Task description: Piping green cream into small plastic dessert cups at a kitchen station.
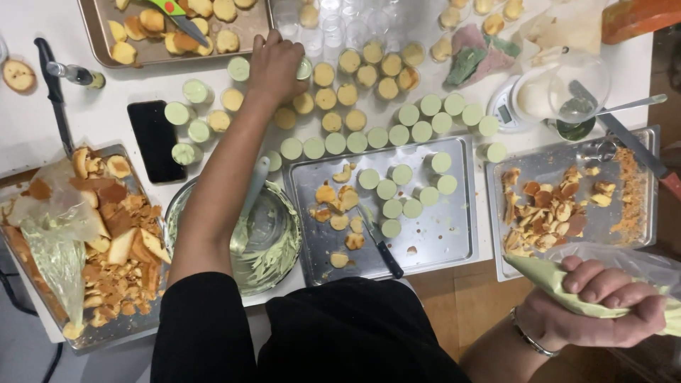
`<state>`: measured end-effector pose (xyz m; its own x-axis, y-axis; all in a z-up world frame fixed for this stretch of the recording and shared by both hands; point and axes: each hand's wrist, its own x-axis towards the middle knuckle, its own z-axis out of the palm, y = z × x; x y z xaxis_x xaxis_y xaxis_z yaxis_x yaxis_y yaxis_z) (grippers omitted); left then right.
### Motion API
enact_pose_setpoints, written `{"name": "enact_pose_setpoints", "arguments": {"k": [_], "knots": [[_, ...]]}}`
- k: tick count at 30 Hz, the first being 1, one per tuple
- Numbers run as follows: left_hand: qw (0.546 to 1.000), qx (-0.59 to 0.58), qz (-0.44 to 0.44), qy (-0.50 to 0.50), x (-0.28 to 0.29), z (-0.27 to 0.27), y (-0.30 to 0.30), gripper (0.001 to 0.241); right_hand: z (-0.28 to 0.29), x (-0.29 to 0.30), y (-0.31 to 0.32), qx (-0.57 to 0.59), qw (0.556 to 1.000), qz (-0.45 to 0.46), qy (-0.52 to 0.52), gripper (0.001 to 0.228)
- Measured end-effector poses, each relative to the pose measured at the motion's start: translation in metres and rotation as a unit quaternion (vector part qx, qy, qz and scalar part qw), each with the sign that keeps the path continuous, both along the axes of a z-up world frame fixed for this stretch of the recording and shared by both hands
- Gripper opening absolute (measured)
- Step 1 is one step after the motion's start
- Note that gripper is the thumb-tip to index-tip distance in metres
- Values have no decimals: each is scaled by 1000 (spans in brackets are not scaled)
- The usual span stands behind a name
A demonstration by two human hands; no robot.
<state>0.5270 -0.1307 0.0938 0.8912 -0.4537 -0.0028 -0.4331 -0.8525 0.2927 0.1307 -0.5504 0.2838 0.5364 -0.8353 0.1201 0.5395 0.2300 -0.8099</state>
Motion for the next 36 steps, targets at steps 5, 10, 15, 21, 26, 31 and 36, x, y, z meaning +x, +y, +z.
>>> {"name": "enact_pose_setpoints", "arguments": {"k": [5,10,15,21,26,31,36], "knots": [[996,52,-25,-62,6,-24,3,46,-14,-5,-11,35,997,72,-7,52],[997,59,-34,-27,7,-27,3,59,-11,4,-1,34,997,65,-16,53],[997,63,-45,-5,3,-8,2,62,-12,5,0,27,998,59,-15,54],[995,-34,-36,92,8,-17,0,59,-18,5,-2,-2,999,53,0,52],[983,-100,-37,152,9,-1,-21,58,-14,10,1,13,999,38,8,54],[971,-91,-50,217,25,-26,-37,60,-18,7,-5,25,999,35,3,50],[963,-151,-48,218,30,-21,-59,69,-18,6,-7,26,999,41,6,51]]}}
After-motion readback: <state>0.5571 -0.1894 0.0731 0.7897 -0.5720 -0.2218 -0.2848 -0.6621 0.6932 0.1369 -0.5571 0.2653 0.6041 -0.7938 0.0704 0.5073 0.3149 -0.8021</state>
